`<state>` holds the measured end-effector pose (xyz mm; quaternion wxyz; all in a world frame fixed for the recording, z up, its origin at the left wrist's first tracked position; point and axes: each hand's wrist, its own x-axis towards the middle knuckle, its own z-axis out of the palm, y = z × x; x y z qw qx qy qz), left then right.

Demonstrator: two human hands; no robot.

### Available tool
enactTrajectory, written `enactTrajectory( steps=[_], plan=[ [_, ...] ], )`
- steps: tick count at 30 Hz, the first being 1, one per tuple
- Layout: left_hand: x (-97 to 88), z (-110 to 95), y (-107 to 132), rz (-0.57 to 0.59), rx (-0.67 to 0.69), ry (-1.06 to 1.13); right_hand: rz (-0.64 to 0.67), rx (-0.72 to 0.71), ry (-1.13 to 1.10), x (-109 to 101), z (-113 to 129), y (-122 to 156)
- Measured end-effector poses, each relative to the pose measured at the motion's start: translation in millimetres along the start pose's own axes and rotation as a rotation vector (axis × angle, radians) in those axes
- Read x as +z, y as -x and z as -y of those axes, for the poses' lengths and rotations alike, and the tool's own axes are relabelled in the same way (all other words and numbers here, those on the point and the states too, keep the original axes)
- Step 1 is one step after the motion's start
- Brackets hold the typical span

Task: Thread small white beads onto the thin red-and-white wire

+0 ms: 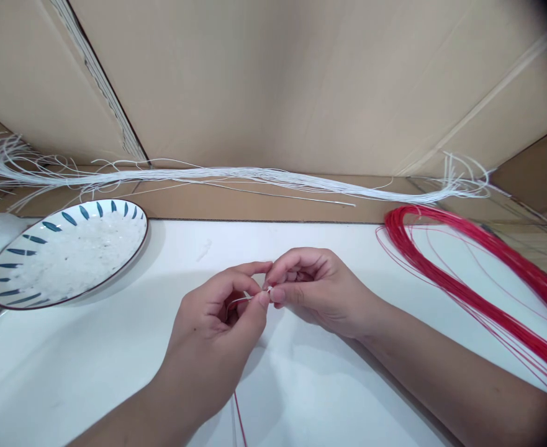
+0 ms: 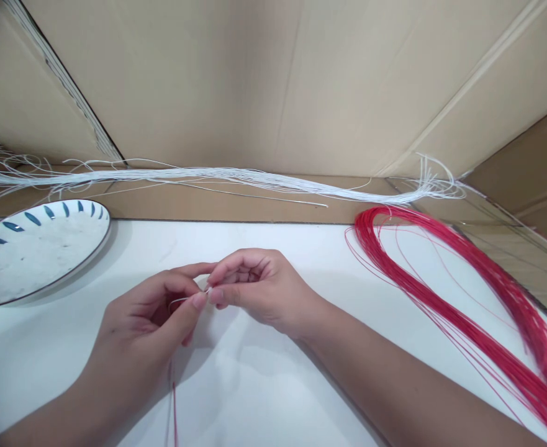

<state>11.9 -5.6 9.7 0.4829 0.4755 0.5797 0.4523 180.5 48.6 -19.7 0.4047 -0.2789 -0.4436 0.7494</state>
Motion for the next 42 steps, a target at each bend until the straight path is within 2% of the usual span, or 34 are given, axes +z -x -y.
enactTrajectory(
  steps=[7, 18, 26, 31, 35, 37, 42],
  plan=[
    [4.1, -5.8, 1.9, -0.007, -0.003, 0.054, -0.005, 0.095, 0.071, -2.5, 2.9, 0.9],
    [1.8, 0.4, -1.6, 0.038, -0.007, 0.062, -0.053, 0.088, 0.052, 3.5, 2.7, -0.3],
    [0.6, 0.7, -1.7, 0.015, -0.038, 0.084, -0.068, -0.011, 0.128, 4.7, 4.0, -0.8],
    [-1.0, 1.5, -3.9, 0.059, -0.022, 0.066, -0.04, 0.038, 0.219, 8.2, 7.1, 1.2],
    [-0.2, 1.1, -4.6, 0.052, 0.007, 0.05, -0.015, 0.037, 0.243, 9.3, 7.4, 2.8],
    [-0.1, 1.2, -4.4, 0.052, -0.01, 0.039, -0.015, 0.03, 0.245, 8.5, 6.5, 2.5],
    [-3.7, 4.8, -5.8, 0.078, -0.149, 0.056, -0.013, -0.018, 0.22, 5.1, 2.2, -1.0]
  ],
)
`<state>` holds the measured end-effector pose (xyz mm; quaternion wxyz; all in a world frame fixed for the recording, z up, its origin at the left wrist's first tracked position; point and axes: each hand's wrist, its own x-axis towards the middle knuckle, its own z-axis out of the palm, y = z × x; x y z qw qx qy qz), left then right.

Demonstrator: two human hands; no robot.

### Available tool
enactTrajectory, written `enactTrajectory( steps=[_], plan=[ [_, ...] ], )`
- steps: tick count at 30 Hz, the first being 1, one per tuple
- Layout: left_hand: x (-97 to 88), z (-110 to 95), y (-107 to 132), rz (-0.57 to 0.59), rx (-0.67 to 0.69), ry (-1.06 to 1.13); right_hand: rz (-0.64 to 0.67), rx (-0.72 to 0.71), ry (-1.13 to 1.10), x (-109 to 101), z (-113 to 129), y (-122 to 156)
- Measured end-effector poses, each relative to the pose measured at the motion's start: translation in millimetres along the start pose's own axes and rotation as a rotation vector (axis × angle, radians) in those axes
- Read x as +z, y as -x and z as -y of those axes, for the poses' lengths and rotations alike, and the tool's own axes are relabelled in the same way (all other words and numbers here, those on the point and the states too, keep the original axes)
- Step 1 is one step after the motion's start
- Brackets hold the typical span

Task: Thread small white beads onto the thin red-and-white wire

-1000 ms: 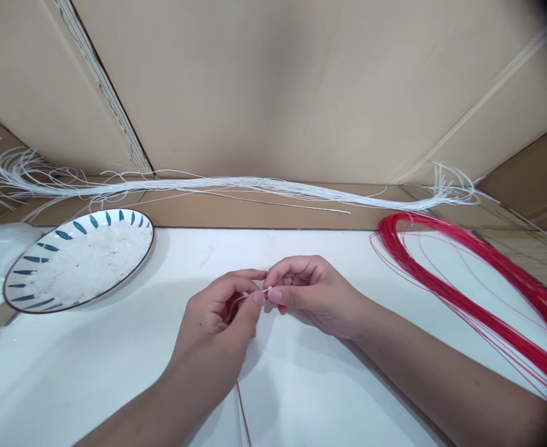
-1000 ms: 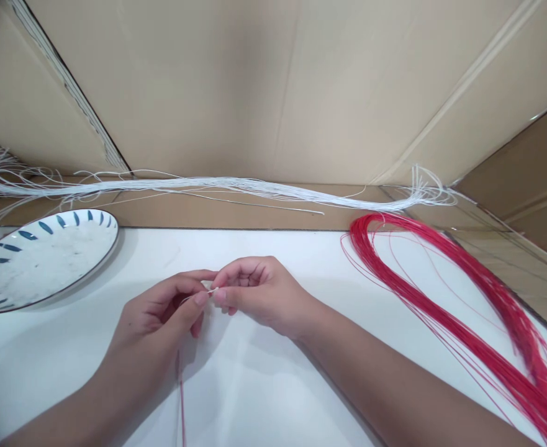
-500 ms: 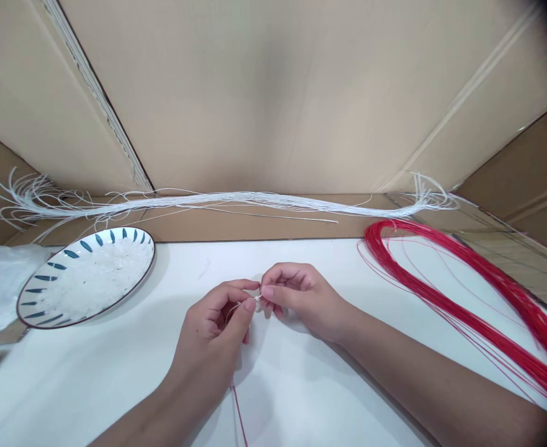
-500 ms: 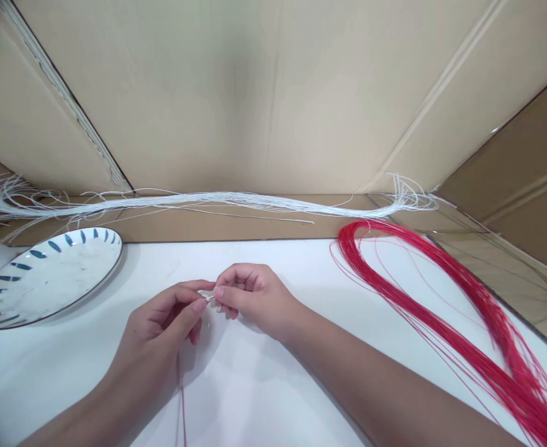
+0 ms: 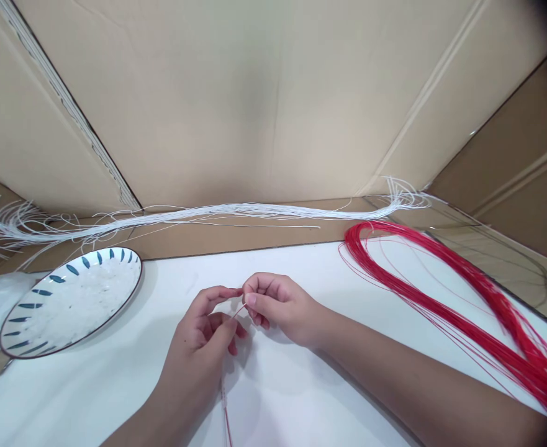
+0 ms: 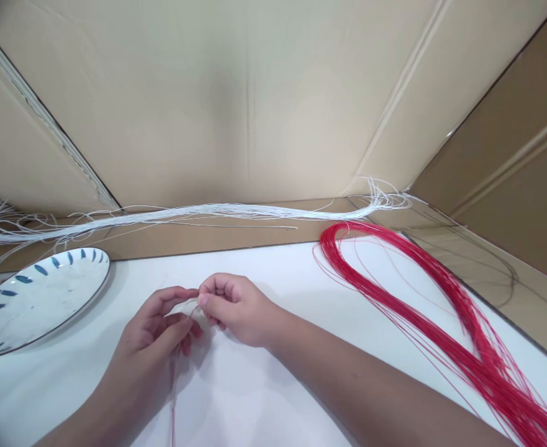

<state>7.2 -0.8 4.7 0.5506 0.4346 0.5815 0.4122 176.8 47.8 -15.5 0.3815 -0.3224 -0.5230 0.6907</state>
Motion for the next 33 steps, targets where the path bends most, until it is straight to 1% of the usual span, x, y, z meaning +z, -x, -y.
enactTrajectory(
  steps=[2, 5, 7, 10, 12, 15, 18, 21, 23, 25, 27, 29, 33],
  plan=[
    [-2.7, 2.1, -1.8, 0.055, -0.012, 0.018, -0.011, -0.012, -0.01, -0.5, -1.4, -1.5],
    [-4.5, 3.3, -2.5, 0.125, 0.015, 0.049, -0.027, -0.018, -0.022, -0.5, -1.9, -2.3],
    [-3.4, 1.7, -0.9, 0.109, 0.019, 0.049, -0.034, -0.009, -0.005, -0.2, -1.4, -1.8],
    [-0.3, -2.2, 2.2, 0.048, 0.036, -0.016, -0.017, 0.026, 0.035, 0.6, 0.1, -0.2],
    [0.6, -2.8, 2.0, 0.027, 0.09, -0.079, 0.002, 0.038, 0.055, 1.4, 1.0, 1.0],
    [-1.0, 1.0, -2.2, 0.026, 0.171, -0.149, 0.004, 0.038, 0.081, 2.3, 1.5, 2.2],
    [-4.2, 6.0, -6.3, 0.024, 0.173, -0.15, 0.005, 0.04, 0.1, 1.0, 1.6, 1.8],
    [-5.5, 7.9, -6.9, 0.016, 0.159, -0.136, -0.035, -0.022, 0.138, -6.1, 3.5, -1.4],
    [-4.9, 7.8, -5.9, 0.003, 0.153, -0.13, -0.113, -0.079, 0.244, -14.4, 6.4, -4.6],
    [-3.9, 7.7, -4.6, -0.013, 0.139, -0.116, -0.134, -0.075, 0.426, -23.9, 10.4, -7.1],
    [-3.6, 8.2, -3.9, -0.008, 0.122, -0.106, -0.074, -0.026, 0.578, -32.0, 15.2, -7.7],
    [-4.0, 9.5, -4.1, 0.009, 0.117, -0.111, 0.029, 0.007, 0.692, -36.9, 20.4, -6.0],
    [-5.3, 12.3, -6.2, 0.029, 0.144, -0.127, 0.202, 0.014, 0.884, -37.1, 29.5, -0.8]
  ],
)
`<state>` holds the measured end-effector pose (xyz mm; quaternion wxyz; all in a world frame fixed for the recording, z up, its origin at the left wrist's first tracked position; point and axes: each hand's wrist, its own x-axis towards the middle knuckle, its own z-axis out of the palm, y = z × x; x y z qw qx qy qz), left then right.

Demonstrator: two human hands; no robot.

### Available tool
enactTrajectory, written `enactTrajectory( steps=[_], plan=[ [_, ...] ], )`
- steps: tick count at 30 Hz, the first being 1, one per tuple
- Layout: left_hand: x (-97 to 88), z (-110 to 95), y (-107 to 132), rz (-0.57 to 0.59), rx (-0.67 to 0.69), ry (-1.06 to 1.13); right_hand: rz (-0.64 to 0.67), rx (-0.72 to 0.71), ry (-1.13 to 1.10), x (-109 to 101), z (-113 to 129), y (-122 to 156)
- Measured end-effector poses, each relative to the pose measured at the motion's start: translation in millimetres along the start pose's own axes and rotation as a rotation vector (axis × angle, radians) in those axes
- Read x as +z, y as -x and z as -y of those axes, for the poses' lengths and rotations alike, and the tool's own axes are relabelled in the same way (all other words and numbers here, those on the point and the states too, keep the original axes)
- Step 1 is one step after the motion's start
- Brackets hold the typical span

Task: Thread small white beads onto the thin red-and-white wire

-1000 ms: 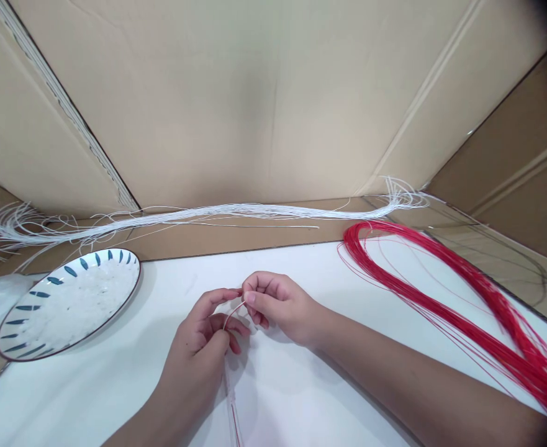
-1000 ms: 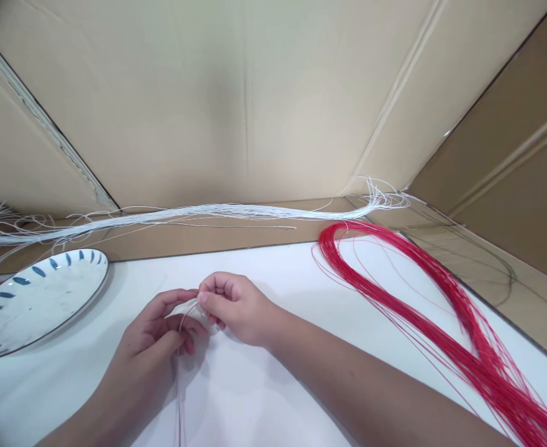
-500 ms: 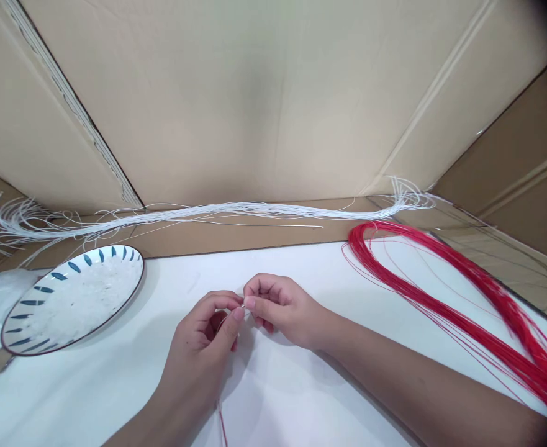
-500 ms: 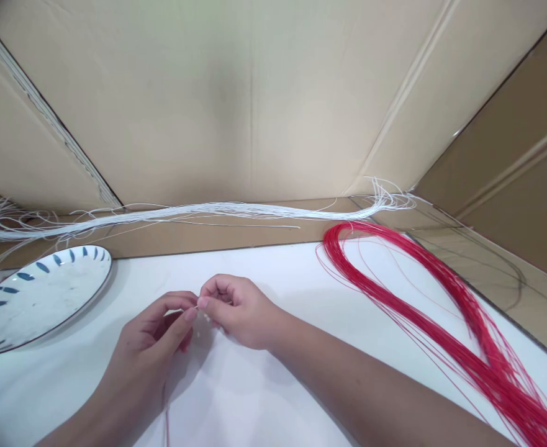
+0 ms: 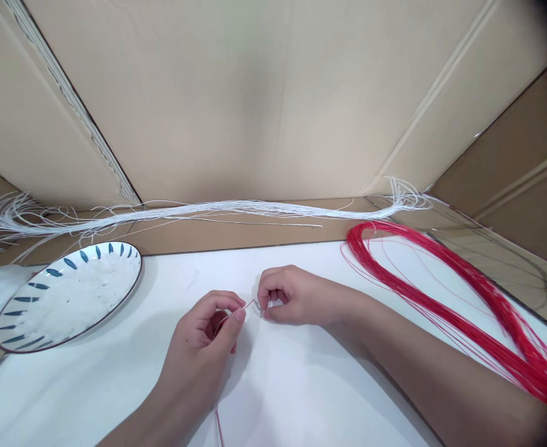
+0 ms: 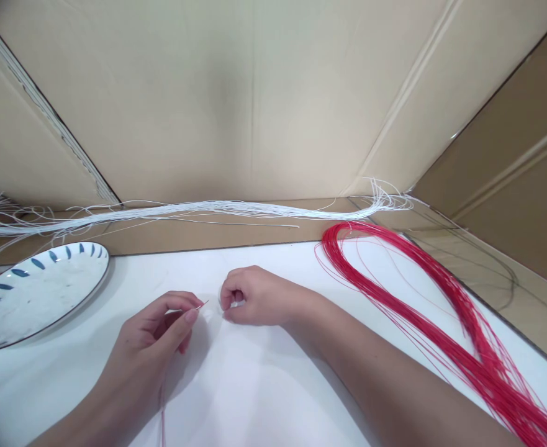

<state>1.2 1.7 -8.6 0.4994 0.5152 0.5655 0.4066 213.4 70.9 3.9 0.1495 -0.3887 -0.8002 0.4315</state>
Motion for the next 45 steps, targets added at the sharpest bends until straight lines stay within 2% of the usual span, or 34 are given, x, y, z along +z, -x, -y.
enactTrajectory(
  steps=[6, 9, 11, 14, 16, 22, 29, 45],
  plan=[
    [-1.2, 1.1, -1.1, 0.009, 0.031, -0.005, 0.052, -0.015, 0.061, 1.0, 2.5, -1.1],
    [-0.5, -0.6, -0.3, 0.006, 0.023, -0.009, 0.051, -0.06, -0.008, 2.4, -2.6, -2.9],
    [1.3, -3.7, 1.4, -0.021, 0.007, 0.003, 0.002, -0.046, -0.191, 4.8, -4.6, -3.9],
    [4.3, -9.8, 5.2, -0.071, -0.019, 0.035, -0.107, 0.018, -0.613, 12.1, -2.3, -5.7],
    [5.1, -12.5, 7.1, -0.087, -0.029, 0.058, -0.129, 0.034, -0.841, 19.0, 1.2, -7.2],
    [2.1, -9.1, 4.8, -0.077, -0.031, 0.091, -0.075, 0.006, -1.163, 33.9, 0.9, -11.3],
    [6.6, -16.2, 6.4, -0.153, -0.05, 0.108, -0.094, 0.035, -1.234, 33.4, 1.6, -8.9],
    [6.8, -20.1, 9.5, -0.125, -0.048, 0.129, -0.057, 0.041, -1.243, 33.7, 2.6, -7.6]
  ],
)
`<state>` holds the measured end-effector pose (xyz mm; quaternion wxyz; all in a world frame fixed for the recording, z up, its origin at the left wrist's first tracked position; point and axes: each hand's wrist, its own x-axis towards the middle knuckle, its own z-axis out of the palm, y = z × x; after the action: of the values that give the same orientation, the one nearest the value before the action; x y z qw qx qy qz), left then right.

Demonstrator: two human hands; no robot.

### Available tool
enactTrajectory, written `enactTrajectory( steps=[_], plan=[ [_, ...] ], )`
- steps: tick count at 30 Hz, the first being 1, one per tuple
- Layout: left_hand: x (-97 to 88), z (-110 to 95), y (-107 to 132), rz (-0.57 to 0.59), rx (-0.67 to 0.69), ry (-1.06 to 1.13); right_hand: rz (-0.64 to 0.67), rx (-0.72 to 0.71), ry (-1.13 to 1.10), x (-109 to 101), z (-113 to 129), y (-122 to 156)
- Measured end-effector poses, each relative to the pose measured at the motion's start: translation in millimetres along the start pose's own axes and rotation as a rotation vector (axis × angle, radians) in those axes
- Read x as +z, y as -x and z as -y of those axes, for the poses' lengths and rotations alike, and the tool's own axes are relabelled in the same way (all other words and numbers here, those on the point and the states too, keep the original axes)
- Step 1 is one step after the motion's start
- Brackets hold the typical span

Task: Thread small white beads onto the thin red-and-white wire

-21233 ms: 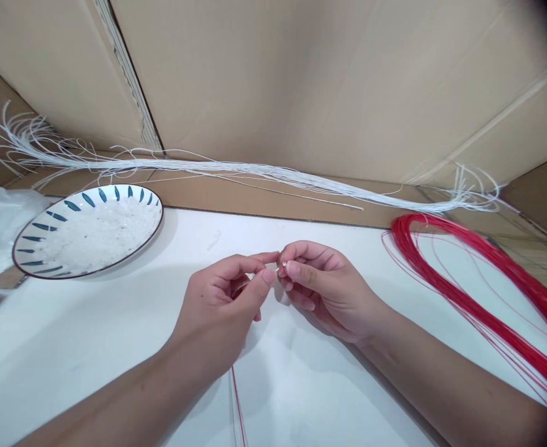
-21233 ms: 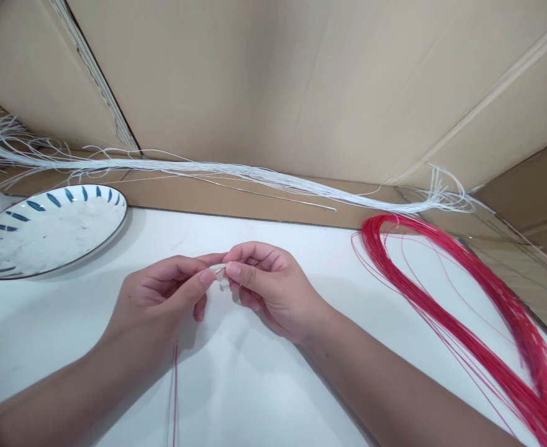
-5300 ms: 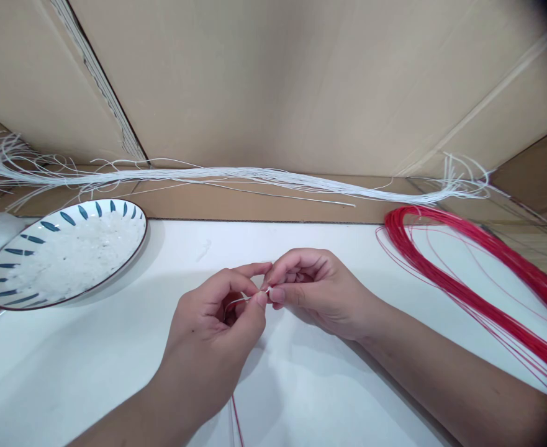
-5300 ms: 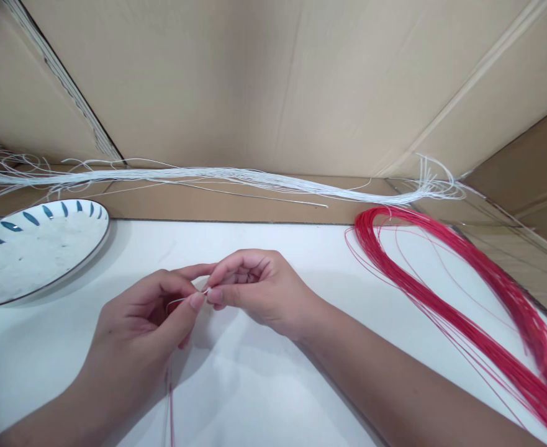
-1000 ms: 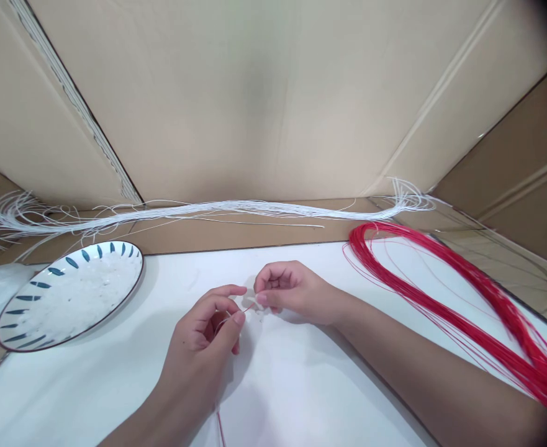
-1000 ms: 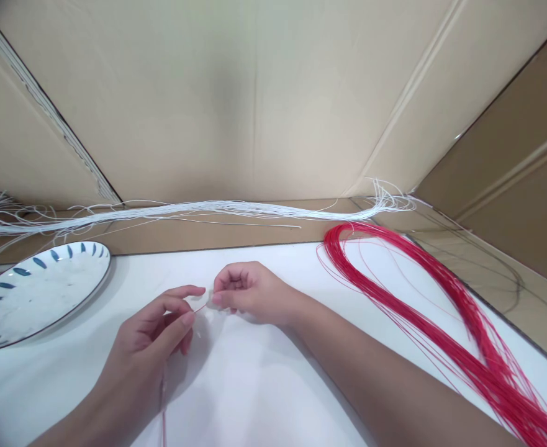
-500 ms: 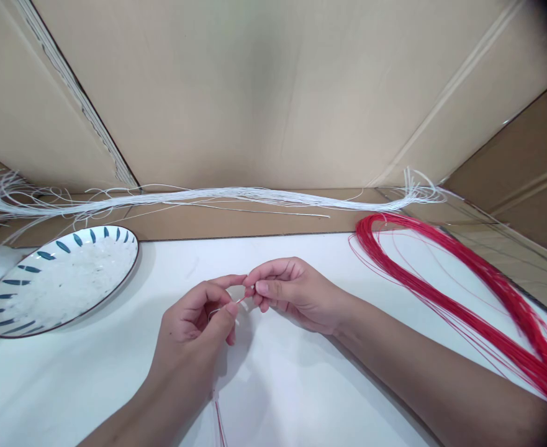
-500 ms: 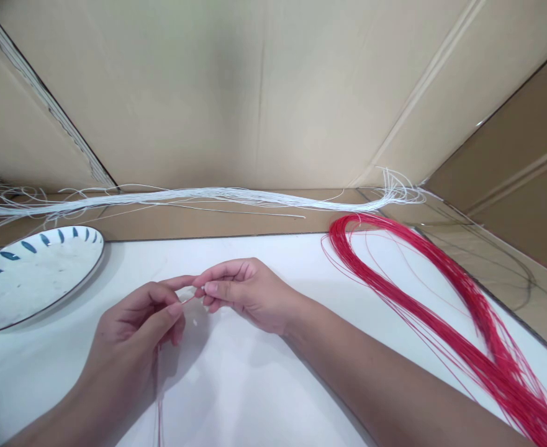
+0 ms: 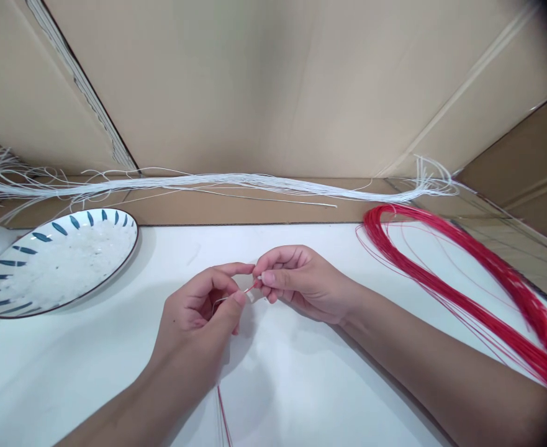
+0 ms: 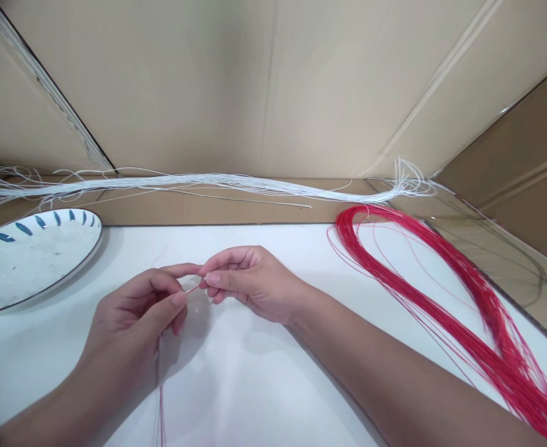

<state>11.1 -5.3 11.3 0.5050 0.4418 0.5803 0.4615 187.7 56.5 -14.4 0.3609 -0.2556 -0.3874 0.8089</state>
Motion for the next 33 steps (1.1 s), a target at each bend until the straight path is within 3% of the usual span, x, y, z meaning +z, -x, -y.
enactTrajectory(
  steps=[17, 33],
  plan=[
    [-1.7, 3.1, -2.3, 0.016, 0.066, -0.021, 0.008, 0.018, -0.02, 2.4, -0.9, 1.3],
    [-5.5, 9.1, -6.6, 0.048, 0.048, -0.026, -0.011, 0.012, 0.016, 2.7, -1.4, 1.4]
  ],
)
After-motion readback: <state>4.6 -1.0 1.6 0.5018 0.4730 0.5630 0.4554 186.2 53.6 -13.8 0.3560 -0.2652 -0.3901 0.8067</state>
